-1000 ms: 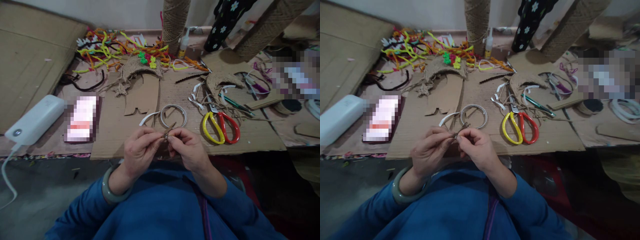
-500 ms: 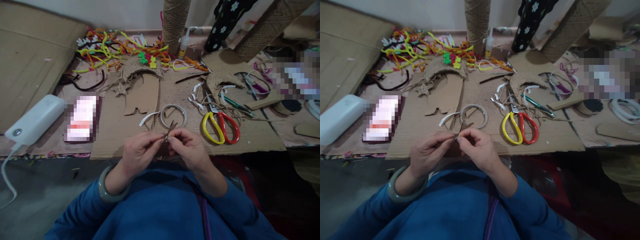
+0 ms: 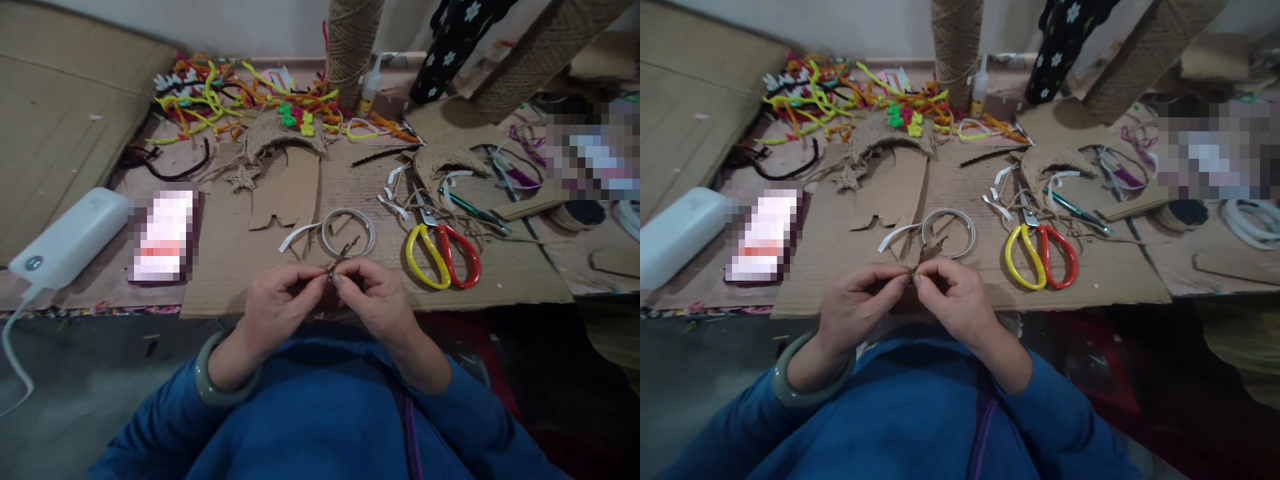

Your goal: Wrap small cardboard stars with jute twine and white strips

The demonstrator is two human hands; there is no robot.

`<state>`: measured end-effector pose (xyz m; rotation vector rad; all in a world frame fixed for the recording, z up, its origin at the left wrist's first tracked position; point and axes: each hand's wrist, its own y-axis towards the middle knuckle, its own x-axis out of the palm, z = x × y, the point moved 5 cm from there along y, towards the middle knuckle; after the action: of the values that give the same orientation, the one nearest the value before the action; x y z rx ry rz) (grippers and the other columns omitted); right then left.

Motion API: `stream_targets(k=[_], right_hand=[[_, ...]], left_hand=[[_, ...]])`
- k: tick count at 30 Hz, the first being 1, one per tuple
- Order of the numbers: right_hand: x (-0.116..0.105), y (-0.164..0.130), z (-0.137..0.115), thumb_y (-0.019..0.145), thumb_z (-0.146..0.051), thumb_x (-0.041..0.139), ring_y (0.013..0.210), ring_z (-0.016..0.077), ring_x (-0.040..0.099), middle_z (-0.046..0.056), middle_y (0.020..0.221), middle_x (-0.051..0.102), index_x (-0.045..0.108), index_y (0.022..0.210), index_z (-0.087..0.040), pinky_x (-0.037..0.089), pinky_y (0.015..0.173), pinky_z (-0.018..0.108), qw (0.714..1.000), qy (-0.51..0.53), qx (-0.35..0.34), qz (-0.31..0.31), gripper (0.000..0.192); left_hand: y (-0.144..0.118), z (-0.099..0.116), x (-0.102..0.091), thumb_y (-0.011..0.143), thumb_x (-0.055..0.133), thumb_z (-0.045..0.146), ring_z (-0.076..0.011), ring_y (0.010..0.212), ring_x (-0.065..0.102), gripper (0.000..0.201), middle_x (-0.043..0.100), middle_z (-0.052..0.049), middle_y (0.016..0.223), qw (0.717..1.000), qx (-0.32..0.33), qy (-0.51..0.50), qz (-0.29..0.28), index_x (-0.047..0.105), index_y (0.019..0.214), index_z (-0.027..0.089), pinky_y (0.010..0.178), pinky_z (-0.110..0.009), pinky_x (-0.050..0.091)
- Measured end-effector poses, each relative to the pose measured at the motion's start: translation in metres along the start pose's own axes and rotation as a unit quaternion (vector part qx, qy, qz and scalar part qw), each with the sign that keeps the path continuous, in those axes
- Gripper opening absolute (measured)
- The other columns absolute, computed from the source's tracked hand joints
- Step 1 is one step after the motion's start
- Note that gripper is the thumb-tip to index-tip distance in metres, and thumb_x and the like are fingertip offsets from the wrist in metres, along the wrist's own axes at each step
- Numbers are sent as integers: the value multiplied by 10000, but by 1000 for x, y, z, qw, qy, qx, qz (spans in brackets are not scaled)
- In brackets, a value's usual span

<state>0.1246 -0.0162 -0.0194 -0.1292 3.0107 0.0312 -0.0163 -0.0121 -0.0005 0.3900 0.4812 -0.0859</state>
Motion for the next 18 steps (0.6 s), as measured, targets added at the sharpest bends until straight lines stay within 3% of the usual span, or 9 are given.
stream_targets(k=[18], right_hand=[[-1, 0, -4, 755, -178, 555, 525, 95, 566, -23, 622, 637, 625, 719, -193, 456, 500, 203, 996, -58, -54, 31, 80]], left_hand=[[-1, -2, 2, 793, 625, 178, -141, 655, 705, 91, 761, -17, 740, 1000, 11, 9, 8, 715, 794, 192, 613, -224, 562]])
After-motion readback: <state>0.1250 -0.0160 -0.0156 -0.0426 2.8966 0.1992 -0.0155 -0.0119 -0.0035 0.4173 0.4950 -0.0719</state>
